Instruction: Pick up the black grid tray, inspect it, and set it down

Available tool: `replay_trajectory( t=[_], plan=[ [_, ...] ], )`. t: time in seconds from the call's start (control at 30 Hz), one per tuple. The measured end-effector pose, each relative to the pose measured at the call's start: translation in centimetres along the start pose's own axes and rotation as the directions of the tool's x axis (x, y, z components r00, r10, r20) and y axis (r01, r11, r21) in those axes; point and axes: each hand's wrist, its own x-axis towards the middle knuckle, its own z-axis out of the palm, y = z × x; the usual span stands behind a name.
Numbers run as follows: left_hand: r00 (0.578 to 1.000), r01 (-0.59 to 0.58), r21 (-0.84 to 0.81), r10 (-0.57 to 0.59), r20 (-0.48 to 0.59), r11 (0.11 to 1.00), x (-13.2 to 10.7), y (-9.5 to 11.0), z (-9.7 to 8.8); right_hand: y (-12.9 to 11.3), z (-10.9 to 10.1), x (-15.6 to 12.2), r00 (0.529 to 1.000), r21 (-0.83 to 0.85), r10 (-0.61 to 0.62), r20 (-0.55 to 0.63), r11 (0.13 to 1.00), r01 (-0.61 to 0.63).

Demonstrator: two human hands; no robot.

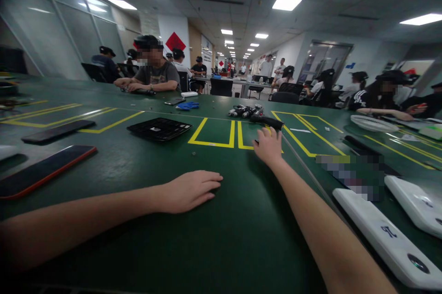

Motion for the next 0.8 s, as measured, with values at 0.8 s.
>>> replay_trajectory(
  t=[0.8],
  plan=[
    [0.472,0.410,-0.858,-0.877,-0.091,0.310,0.0,-12.7,-7.8,2.9,2.3,0.1,0.956,0.013,0.121,0.266,0.992,-0.129]
  ],
)
